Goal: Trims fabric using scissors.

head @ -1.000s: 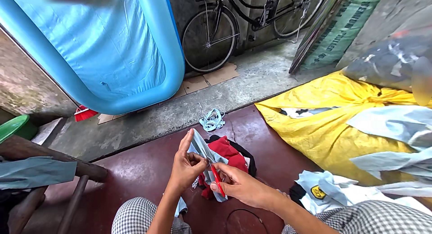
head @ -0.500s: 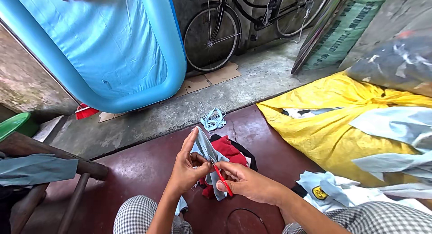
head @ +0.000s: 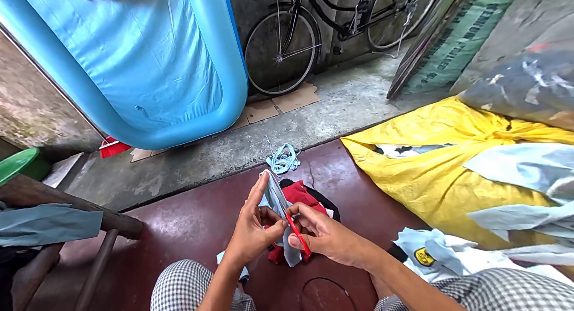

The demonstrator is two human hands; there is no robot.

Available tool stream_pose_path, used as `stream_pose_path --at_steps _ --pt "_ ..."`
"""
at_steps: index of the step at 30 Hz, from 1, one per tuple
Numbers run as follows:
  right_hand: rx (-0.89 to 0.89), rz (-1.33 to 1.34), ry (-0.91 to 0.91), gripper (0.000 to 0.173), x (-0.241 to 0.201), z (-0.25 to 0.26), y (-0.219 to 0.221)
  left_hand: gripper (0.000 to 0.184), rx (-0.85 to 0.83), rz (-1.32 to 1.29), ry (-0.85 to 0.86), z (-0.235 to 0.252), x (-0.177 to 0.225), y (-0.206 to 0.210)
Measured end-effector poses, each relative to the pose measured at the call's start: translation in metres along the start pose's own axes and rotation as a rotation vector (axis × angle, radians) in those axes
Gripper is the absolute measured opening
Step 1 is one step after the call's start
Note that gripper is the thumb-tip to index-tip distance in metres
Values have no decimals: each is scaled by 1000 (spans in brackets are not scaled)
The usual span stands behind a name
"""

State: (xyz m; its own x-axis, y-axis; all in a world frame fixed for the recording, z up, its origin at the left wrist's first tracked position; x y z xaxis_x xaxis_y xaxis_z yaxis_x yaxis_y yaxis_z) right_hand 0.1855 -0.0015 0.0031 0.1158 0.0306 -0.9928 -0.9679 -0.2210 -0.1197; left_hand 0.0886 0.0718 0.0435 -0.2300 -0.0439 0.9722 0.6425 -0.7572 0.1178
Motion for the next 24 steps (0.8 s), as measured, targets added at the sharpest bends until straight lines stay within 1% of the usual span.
stream_pose_path --at_steps 4,6,9,12,14,17,21,24 --pt "61 52 41 48 7 1 -5 109 0 -5 15 0 2 0" --pt "50 86 46 44 7 1 -3 109 -3 -7 11 0 2 0" --pt "28 126 38 46 5 1 -1 112 -10 -17 8 -1 0 2" --pt "41 108 37 49 2 1 -4 111 -48 -25 -1 -3 -4 8" --pt "51 94 41 50 2 1 -5 111 -44 -36 -4 -4 -5 9" --pt "52 93 41 49 3 1 -5 114 -67 -39 -27 -3 -6 12" --pt "81 102 78 43 7 0 -8 118 -68 -53 -18 -4 -9 11" --pt "82 74 106 44 8 -1 -10 115 -64 -81 -23 -2 -9 9"
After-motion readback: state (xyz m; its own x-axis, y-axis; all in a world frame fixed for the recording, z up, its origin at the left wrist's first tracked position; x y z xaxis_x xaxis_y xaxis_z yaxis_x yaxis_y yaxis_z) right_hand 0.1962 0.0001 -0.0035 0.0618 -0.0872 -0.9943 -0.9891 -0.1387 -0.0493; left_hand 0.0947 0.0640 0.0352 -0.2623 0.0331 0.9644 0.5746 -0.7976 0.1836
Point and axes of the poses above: each hand's wrist, its own z-axis towards the middle knuckle, its own y-axis out of the palm, x = y × z, the point moved 10 cm from there along z, towards the middle knuckle, and after that the axes turned 8 degrees about -z, right-handed, at the moved point
